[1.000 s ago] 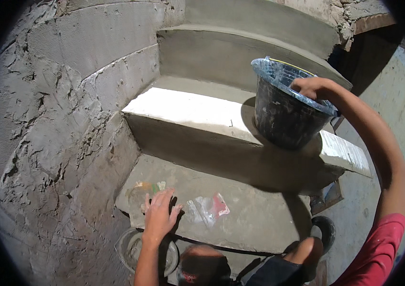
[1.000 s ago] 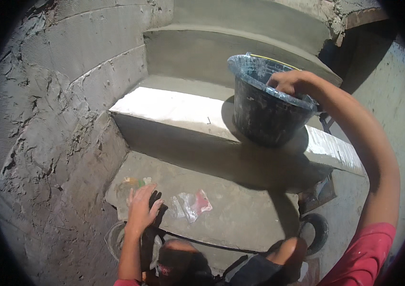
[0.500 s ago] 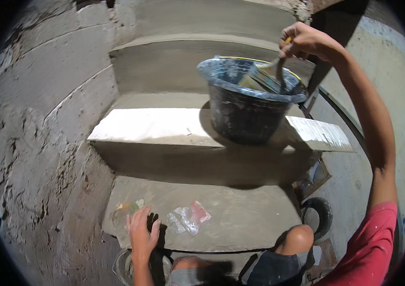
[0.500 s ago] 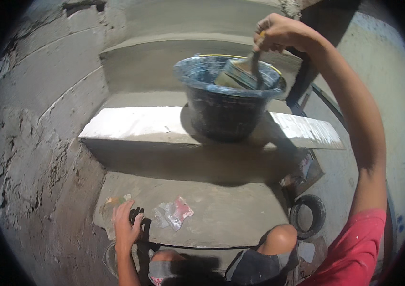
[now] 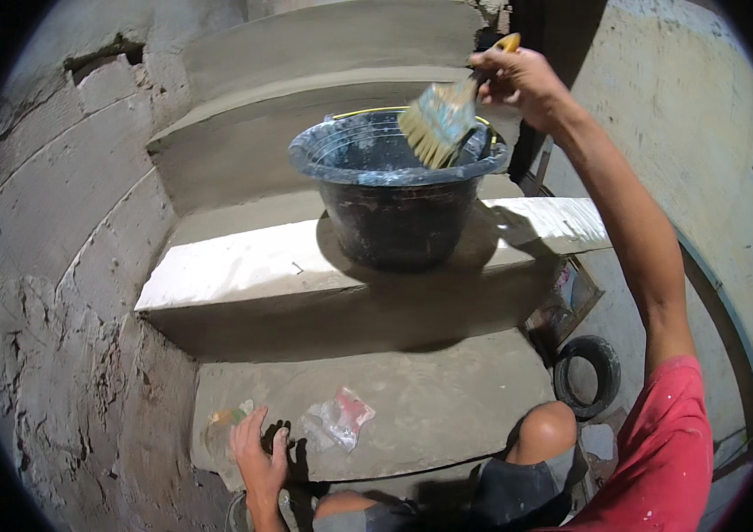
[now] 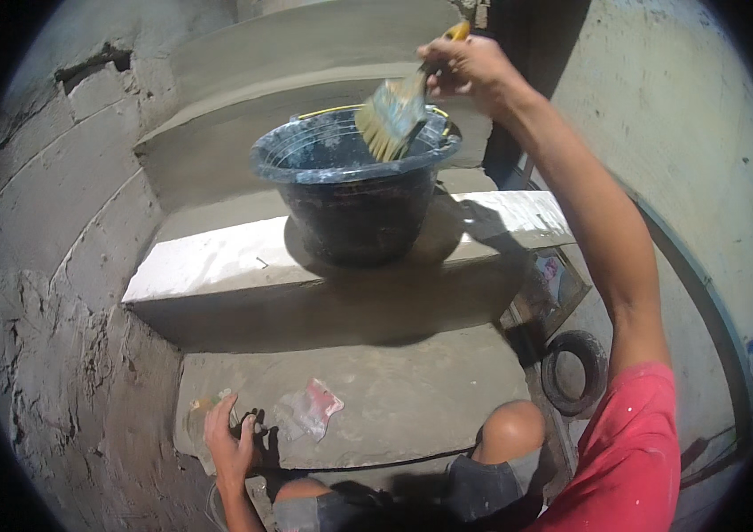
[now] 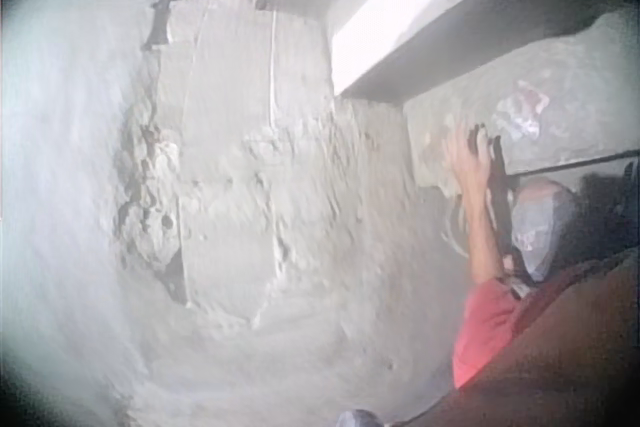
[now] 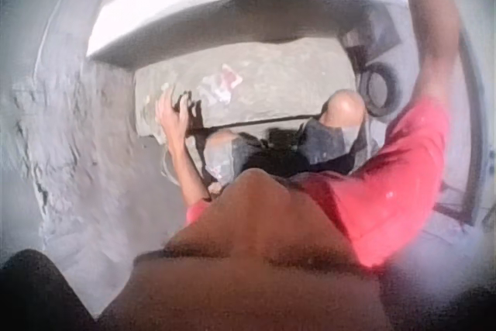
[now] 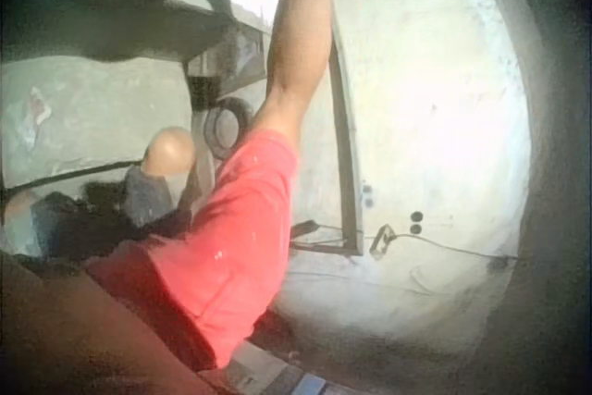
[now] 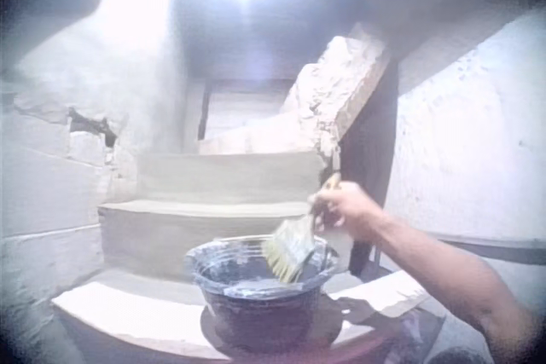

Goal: The person applies and smooths cement on a concrete stair using a trowel and hand, then uses a brush to finish the surface. The person repeatedly scoops cement from a bucket and spreads it evenly across the stair riser and tread.

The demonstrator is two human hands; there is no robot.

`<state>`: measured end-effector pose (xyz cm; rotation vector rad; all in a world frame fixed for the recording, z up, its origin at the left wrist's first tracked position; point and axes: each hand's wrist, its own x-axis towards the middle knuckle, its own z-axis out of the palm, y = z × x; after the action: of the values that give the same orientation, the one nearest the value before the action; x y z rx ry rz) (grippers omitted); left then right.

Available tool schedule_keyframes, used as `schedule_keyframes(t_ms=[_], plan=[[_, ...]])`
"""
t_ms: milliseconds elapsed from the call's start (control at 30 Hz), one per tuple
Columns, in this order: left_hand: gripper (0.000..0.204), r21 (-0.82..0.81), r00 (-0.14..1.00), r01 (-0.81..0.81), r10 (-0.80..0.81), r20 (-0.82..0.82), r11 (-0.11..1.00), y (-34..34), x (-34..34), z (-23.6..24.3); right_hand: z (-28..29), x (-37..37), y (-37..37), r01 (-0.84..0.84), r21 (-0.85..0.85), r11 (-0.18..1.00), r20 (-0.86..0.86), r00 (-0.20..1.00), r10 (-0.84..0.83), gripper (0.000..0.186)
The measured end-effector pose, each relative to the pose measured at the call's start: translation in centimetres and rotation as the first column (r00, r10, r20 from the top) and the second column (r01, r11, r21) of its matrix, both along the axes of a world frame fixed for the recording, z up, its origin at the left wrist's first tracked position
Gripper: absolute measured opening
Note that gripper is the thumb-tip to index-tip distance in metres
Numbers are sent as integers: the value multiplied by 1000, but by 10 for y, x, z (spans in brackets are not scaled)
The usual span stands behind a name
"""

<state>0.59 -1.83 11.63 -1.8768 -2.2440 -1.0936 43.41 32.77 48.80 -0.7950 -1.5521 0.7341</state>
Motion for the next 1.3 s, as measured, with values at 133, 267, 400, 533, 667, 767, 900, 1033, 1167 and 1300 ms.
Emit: schedule_keyframes(t_ms=[133,267,400,533,667,767,900,1033,1167,1300], plan=[[55,214,978,203,-187,-93,955,38,19,59,7,-5,-21,99,113,989,-91,992,-89,29],[61,454,914,403,-322,-248,794,105,58,159,19,-20,-32,158,397,904,167,956,-241,42],[59,545,848,528,-367,-382,651,184,108,228,13,-32,-22,176,337,925,396,865,-309,44],[45,542,870,490,-342,-355,683,215,130,236,9,-28,-15,54,405,913,380,898,-222,47],[43,561,901,429,-295,-317,708,223,129,228,14,-23,-7,111,451,885,612,683,-398,51],[42,551,904,423,-298,-306,719,225,127,227,17,-25,-5,3,418,908,473,853,-221,50],[39,541,908,413,-287,-304,733,225,128,229,18,-24,-15,-3,376,927,645,719,-260,41],[39,530,916,388,-252,-312,754,223,129,228,21,-23,-35,-24,346,938,678,698,-232,33],[37,548,915,390,-242,-324,740,224,129,229,21,-20,-43,16,339,941,647,722,-245,29],[38,553,907,395,-217,-361,733,224,129,229,15,-22,-42,103,333,937,314,925,-213,31]])
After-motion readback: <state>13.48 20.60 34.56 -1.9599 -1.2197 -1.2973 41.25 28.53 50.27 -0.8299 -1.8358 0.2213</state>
